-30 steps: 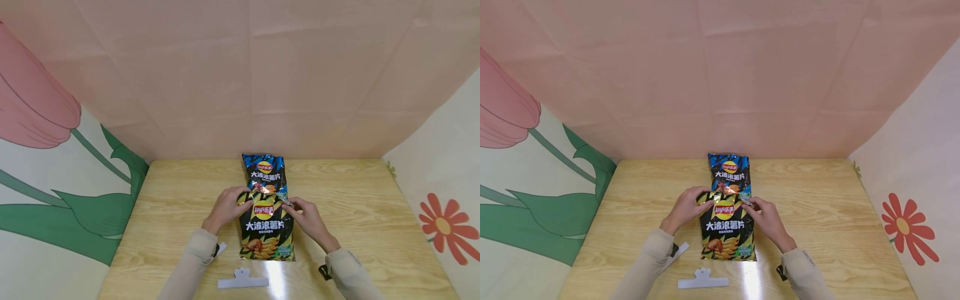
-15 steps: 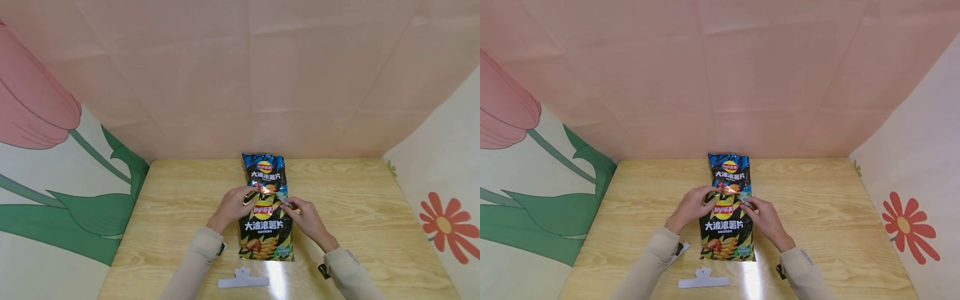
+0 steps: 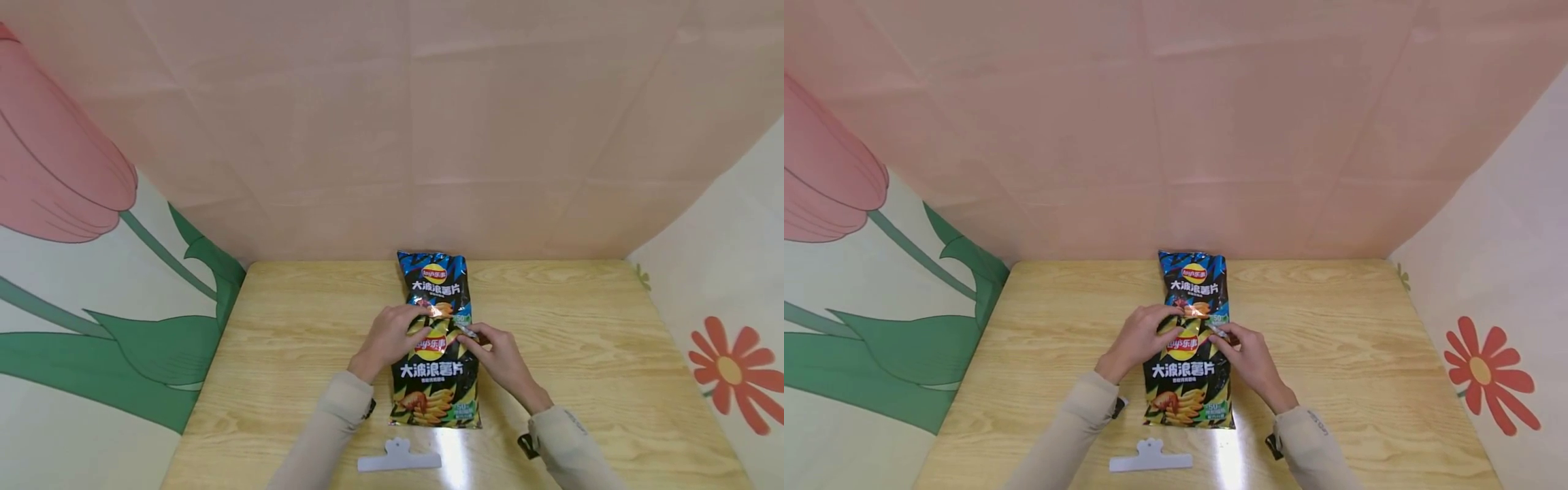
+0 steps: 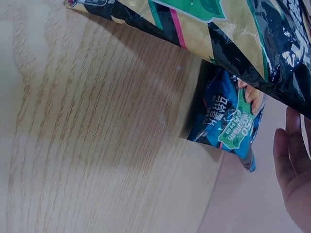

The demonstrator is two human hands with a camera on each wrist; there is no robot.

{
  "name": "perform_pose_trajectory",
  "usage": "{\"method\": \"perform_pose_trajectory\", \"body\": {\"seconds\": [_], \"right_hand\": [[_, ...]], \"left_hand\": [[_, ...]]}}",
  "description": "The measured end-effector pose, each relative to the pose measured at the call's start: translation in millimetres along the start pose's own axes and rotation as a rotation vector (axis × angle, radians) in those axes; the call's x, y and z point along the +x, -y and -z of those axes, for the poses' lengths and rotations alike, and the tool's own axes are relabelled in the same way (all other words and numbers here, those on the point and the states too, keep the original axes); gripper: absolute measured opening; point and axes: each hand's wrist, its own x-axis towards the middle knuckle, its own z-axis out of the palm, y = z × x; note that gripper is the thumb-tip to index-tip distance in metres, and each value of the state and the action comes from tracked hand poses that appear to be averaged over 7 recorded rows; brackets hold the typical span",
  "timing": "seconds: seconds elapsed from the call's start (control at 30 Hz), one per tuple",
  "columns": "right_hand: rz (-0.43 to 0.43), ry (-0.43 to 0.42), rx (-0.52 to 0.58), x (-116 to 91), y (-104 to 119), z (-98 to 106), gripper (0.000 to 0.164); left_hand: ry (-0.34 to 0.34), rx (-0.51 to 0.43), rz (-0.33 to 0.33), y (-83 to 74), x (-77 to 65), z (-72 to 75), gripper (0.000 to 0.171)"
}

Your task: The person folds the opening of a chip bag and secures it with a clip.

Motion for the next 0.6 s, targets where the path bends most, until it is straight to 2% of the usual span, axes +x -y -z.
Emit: {"method": "perform_pose_trajectory", "body": {"seconds": [0.37,0.6], "right_hand": [[-0.022,0.006,0.045,-3.2,0.9,0.3,0.014],[-0.034,0.006,0.076,-5.8,-1.9,-0.1,0.013]], "left_hand": [[-0.07,-0.04,0.01,-6.1,4.0,-4.9,0.014],[-0.077,-0.026,-0.028,-2.0,2.2,-6.7,0.018]]}}
